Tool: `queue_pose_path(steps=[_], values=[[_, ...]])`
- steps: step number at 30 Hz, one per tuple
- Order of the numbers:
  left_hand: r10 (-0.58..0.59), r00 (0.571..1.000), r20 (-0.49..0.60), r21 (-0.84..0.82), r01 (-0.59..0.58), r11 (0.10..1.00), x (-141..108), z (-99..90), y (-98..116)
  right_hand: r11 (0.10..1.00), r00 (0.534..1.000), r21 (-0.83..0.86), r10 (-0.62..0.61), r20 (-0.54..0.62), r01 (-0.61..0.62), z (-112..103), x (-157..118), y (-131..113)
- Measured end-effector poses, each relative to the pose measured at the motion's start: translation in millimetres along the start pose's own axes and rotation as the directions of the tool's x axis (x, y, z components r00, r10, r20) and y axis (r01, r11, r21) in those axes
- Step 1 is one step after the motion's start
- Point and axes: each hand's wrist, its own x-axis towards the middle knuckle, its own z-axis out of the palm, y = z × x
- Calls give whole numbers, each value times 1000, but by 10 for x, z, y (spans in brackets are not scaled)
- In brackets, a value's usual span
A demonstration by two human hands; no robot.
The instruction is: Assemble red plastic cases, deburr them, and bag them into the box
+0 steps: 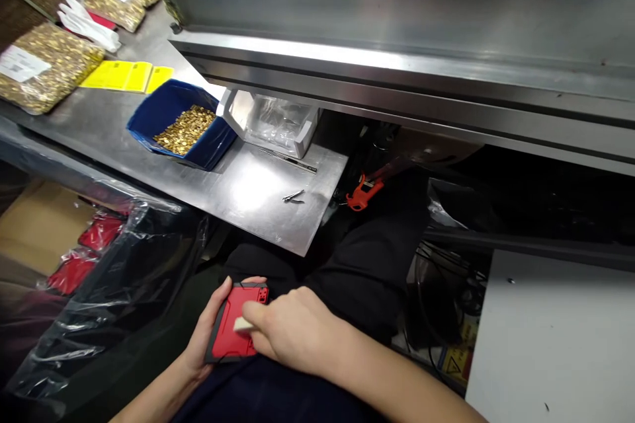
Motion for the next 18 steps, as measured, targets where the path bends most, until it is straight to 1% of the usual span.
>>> queue_pose_path(steps=[3,7,9,11,13,16,18], values=[[13,999,-49,51,-11,999,4,-22,5,999,999,9,43,-28,-43,-1,21,14],[1,1000,-29,-3,-2,1000,23,-46,3,1000,999,22,15,30,-16,2,29,33],[-3,1000,-24,3,3,1000,29,-49,7,999,1000,31,10,25,-11,-4,43,46],[3,999,-41,31,-1,1000,28,-53,15,999,999,26,40,1,-40,-5,55,58],[11,999,-49,31,-10,999,19,-57,21,998,998,1,64,1,-64,10,62,47],[10,999,-31,-16,-11,1000,7,-51,27,999,1000,-45,18,18,-17,32,102,-34],[4,999,-33,-43,-6,999,8,-56,37,996,1000,-85,-9,-8,9,-8,189,-89]])
